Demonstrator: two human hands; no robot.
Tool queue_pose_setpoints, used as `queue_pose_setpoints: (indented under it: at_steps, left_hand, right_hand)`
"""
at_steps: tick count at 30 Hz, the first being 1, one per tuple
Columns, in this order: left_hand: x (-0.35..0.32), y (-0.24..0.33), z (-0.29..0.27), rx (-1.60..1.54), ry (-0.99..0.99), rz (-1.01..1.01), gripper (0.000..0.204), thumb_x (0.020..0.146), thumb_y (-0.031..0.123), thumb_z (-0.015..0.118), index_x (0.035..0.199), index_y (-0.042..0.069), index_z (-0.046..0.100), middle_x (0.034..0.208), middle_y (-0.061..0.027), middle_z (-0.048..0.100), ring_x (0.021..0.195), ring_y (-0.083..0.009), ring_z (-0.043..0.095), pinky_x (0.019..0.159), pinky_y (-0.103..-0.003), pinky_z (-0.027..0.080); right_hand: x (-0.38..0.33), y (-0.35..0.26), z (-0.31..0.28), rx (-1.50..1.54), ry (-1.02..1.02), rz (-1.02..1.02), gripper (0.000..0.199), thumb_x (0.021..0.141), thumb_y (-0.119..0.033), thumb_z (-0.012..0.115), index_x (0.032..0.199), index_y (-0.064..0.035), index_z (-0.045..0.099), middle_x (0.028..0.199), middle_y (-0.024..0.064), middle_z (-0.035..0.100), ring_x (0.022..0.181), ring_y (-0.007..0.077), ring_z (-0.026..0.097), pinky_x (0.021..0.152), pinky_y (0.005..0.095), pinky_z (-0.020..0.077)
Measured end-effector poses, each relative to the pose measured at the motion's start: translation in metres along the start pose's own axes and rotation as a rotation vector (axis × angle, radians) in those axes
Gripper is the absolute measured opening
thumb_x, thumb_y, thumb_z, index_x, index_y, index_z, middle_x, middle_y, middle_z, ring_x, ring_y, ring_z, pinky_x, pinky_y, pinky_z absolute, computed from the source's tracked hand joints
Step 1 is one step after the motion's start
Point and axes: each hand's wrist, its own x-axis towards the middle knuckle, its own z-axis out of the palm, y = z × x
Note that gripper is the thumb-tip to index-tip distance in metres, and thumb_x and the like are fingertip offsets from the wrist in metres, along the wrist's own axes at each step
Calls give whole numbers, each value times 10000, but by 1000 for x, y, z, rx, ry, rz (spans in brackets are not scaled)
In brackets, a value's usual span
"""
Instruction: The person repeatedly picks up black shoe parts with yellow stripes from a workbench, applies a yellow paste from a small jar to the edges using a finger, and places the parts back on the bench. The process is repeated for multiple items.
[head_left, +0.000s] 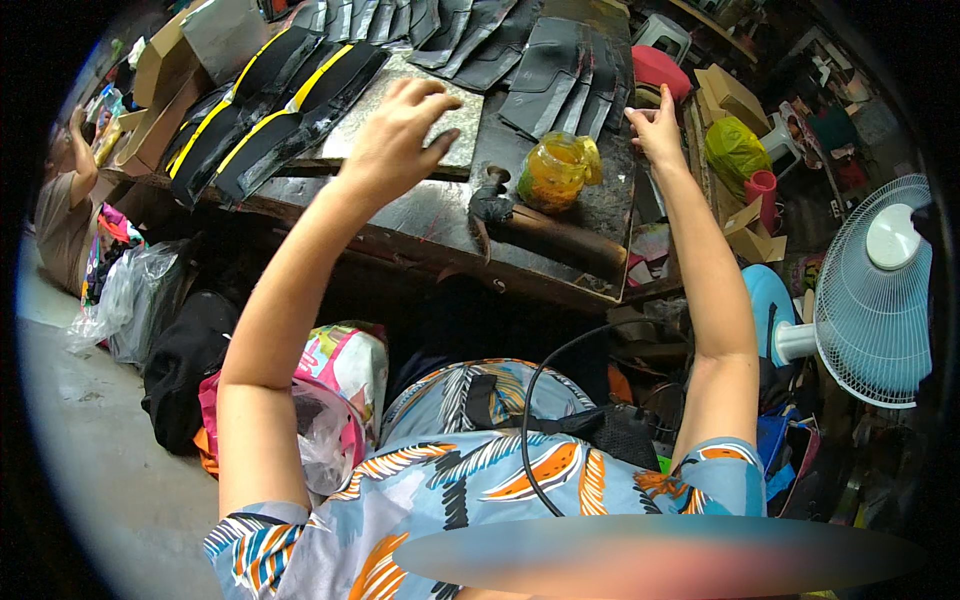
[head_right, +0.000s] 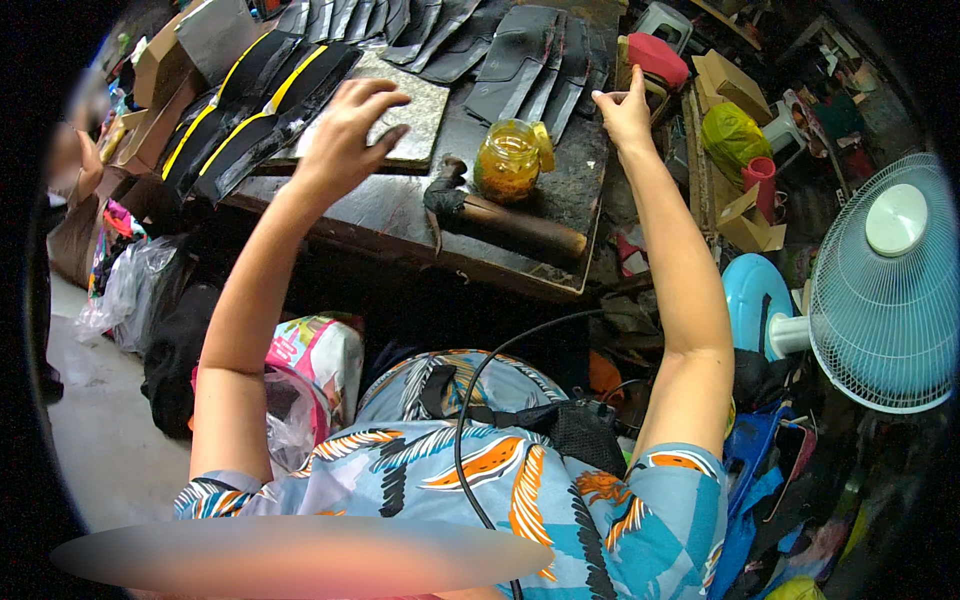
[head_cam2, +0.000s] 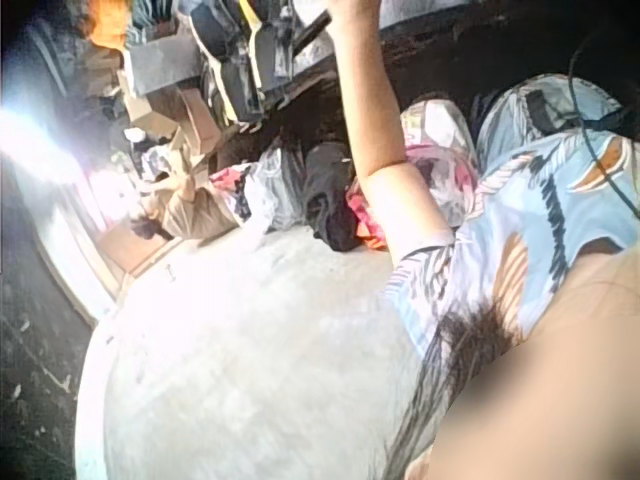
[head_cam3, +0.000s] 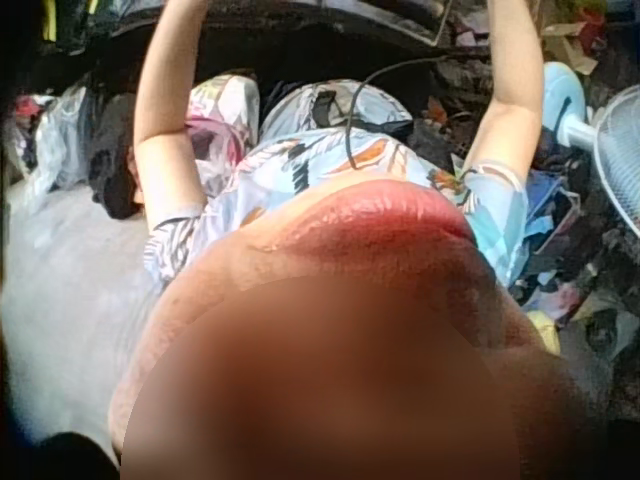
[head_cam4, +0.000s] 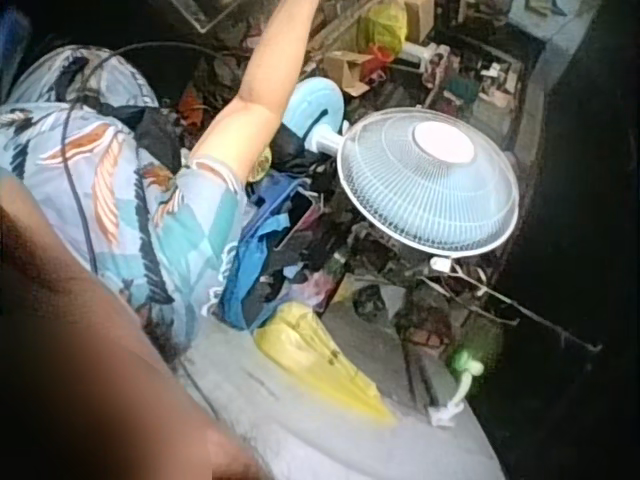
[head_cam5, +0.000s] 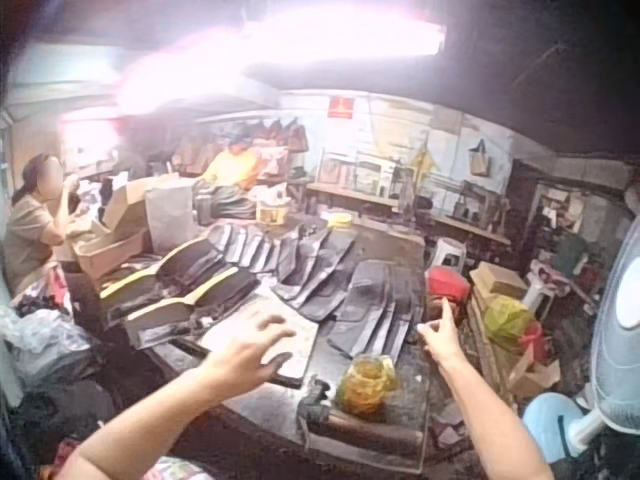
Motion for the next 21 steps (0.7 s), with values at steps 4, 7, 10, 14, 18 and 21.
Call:
queue_pose_setpoints:
  at_steps: [4, 7, 10, 14, 18, 21]
  left_hand:
    - [16, -8, 63, -61, -28, -92, 484, 860, 267, 698, 1280, 82, 545, 1326, -183, 491, 1238, -373, 457, 1048, -442, 394]
    - [15, -10, 90, -58, -88, -236, 568, 879, 325, 677, 1345, 65, 483, 1356, -208, 463, 1244, -395, 455, 1059, -437, 383]
    - [12, -8, 96, -54, 31, -213, 522, 865, 310, 681, 1272, 21, 527, 1256, -222, 512, 1194, -382, 478, 1029, -437, 402]
    - [10, -6, 91, -46, 54, -242, 426, 866, 296, 675, 1166, 7, 585, 1151, -186, 562, 1120, -354, 516, 965, -418, 444]
    - [12, -5, 88, -2, 81, -243, 285, 859, 266, 673, 998, 21, 632, 1027, -144, 598, 1042, -335, 543, 874, -424, 487]
    - [11, -5, 87, -4, 93, -231, 225, 855, 248, 667, 918, 35, 628, 970, -134, 606, 1010, -332, 554, 830, -432, 502]
  right_hand:
    - [20, 21, 9, -19, 138, 16, 947, 837, -152, 703, 1546, -71, 80, 926, 85, 634, 791, 166, 605, 665, 305, 522]
    - [36, 32, 12, -29, 210, 25, 960, 827, -141, 703, 1545, -60, 71, 934, 102, 655, 834, 196, 622, 764, 336, 515]
    - [53, 39, 16, -162, 219, 45, 1020, 791, -172, 730, 1547, -63, 55, 996, 149, 686, 942, 263, 654, 886, 377, 485]
    - [68, 38, 34, -478, 189, 124, 1046, 802, -304, 729, 1554, -161, 16, 1158, 202, 657, 1101, 394, 600, 961, 485, 451]
    - [73, 31, 52, -564, 210, 182, 1061, 794, -285, 748, 1555, -206, 13, 1319, 264, 539, 1232, 405, 502, 1024, 560, 365]
    - [78, 34, 51, -453, 218, 270, 1081, 762, -214, 743, 1554, -199, 6, 1358, 274, 503, 1255, 395, 483, 1042, 566, 335]
